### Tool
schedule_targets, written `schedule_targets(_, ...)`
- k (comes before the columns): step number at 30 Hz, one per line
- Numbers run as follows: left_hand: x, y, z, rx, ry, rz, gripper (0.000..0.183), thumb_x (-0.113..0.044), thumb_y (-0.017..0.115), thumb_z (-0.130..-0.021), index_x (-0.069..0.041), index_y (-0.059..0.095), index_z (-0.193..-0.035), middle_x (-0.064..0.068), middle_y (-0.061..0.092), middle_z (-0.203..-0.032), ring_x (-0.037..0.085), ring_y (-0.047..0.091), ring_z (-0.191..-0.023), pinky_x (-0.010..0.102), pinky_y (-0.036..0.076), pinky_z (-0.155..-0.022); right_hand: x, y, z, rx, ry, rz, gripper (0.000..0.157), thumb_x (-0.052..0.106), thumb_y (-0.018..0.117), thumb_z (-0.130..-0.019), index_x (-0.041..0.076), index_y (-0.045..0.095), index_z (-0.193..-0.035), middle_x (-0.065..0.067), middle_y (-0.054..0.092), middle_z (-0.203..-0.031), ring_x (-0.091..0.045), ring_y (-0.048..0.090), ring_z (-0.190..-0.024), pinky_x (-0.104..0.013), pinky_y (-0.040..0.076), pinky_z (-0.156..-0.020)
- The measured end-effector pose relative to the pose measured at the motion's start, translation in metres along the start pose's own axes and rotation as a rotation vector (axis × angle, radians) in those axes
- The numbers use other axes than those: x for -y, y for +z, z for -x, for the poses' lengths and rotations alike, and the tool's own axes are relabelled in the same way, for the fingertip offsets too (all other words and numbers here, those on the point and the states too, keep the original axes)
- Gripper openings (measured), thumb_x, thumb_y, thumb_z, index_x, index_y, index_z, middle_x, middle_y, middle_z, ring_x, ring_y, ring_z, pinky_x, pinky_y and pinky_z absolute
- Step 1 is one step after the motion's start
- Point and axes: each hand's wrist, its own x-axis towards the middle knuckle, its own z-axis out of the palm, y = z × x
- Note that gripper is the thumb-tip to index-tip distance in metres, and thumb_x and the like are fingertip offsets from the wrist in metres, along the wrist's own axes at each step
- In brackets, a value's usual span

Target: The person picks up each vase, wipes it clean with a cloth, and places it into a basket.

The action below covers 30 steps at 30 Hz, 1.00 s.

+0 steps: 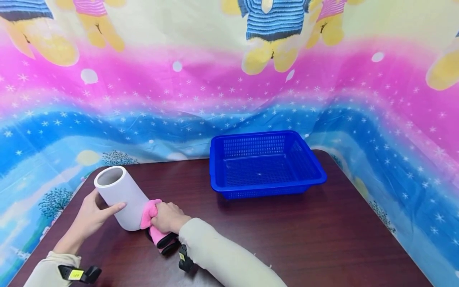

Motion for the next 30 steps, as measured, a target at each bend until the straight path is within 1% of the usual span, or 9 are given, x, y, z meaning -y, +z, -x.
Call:
schedule_targets(6,0.0005,-0.0007,0.0000,0.007,-0.001,-0.004,0.071,-0.025,0.081,-0.086,-0.008,0.046,-0.146,-0.001,0.058,-0.127,-0.016,0.049,-0.104,0.011,0.044,-0.084,-0.0024,0.0010,-0.0012,-0.002,-0.024,-0.020,0.012,0.027,0.068,-0.088,0.017,0.062,-0.088,0.001,0.073,-0.094,-0.014,0.065,-0.081,-0.024,0.050,-0.072)
schedule_targets(13,0.0005,-0.0012,-0.0001,0.010,0.003,0.000,0.071,-0.025,0.081,-0.086,-0.008,0.046,-0.146,-0.003,0.058,-0.126,-0.016,0.049,-0.104,0.010,0.044,-0.084,-0.0049,0.0008,-0.0016,-0.012,-0.042,-0.055,0.010,0.026,0.068,-0.086,0.017,0.062,-0.090,0.003,0.070,-0.086,-0.013,0.063,-0.077,-0.024,0.048,-0.068)
schedule_targets(16,0.0000,-0.0011,-0.0004,0.009,0.001,0.001,0.071,-0.024,0.081,-0.086,-0.008,0.046,-0.146,0.000,0.059,-0.127,-0.016,0.049,-0.104,0.011,0.044,-0.084,-0.0057,0.0002,-0.0020,-0.016,-0.047,-0.080,0.009,0.024,0.067,-0.086,0.017,0.063,-0.089,0.003,0.067,-0.081,-0.011,0.059,-0.072,-0.024,0.046,-0.065)
schedule_targets(18,-0.0006,-0.0010,-0.0004,0.009,-0.006,-0.003,0.072,-0.025,0.081,-0.087,-0.008,0.045,-0.146,0.004,0.060,-0.129,-0.017,0.048,-0.104,0.017,0.046,-0.087,-0.0061,-0.0001,-0.0022,-0.023,-0.052,-0.090,0.007,0.023,0.067,-0.086,0.017,0.062,-0.087,0.004,0.065,-0.077,-0.011,0.057,-0.069,-0.023,0.045,-0.062)
schedule_targets(21,-0.0013,-0.0005,0.0000,0.013,-0.015,0.015,0.073,-0.026,0.081,-0.087,-0.007,0.044,-0.147,0.012,0.059,-0.133,-0.019,0.045,-0.105,0.039,0.050,-0.096,-0.0065,-0.0005,-0.0028,-0.039,-0.058,-0.102,0.006,0.022,0.067,-0.085,0.018,0.062,-0.085,0.005,0.061,-0.073,-0.010,0.055,-0.066,-0.023,0.043,-0.060)
schedule_targets(23,-0.0016,-0.0003,0.0002,0.017,-0.017,0.031,0.074,-0.026,0.080,-0.087,-0.007,0.043,-0.148,0.016,0.059,-0.135,-0.019,0.043,-0.105,0.054,0.048,-0.097,-0.0061,-0.0013,-0.0029,-0.050,-0.059,-0.104,0.007,0.022,0.067,-0.086,0.017,0.062,-0.084,0.004,0.060,-0.070,-0.010,0.054,-0.065,-0.023,0.043,-0.059)
schedule_targets(24,-0.0016,-0.0002,0.0004,0.018,-0.017,0.037,0.074,-0.025,0.080,-0.087,-0.007,0.042,-0.148,0.017,0.058,-0.135,-0.019,0.043,-0.106,0.059,0.047,-0.097,-0.0058,-0.0017,-0.0030,-0.055,-0.060,-0.106,0.007,0.022,0.067,-0.086,0.017,0.062,-0.084,0.004,0.060,-0.070,-0.010,0.054,-0.065,-0.023,0.043,-0.059)
schedule_targets(25,-0.0016,-0.0001,0.0005,0.018,-0.018,0.038,0.074,-0.025,0.080,-0.087,-0.006,0.042,-0.148,0.017,0.058,-0.136,-0.019,0.042,-0.106,0.060,0.046,-0.097,-0.0054,-0.0021,-0.0029,-0.060,-0.060,-0.108,0.006,0.022,0.067,-0.086,0.017,0.062,-0.085,0.004,0.060,-0.070,-0.011,0.054,-0.065,-0.023,0.043,-0.059)
schedule_targets(30,-0.0015,-0.0001,0.0001,0.018,-0.019,0.003,0.074,-0.027,0.080,-0.088,-0.008,0.042,-0.148,0.014,0.060,-0.135,-0.018,0.044,-0.106,0.045,0.049,-0.094,-0.0044,-0.0040,-0.0032,-0.075,-0.066,-0.119,0.006,0.021,0.067,-0.086,0.016,0.063,-0.088,0.004,0.060,-0.070,-0.011,0.054,-0.065,-0.023,0.043,-0.059)
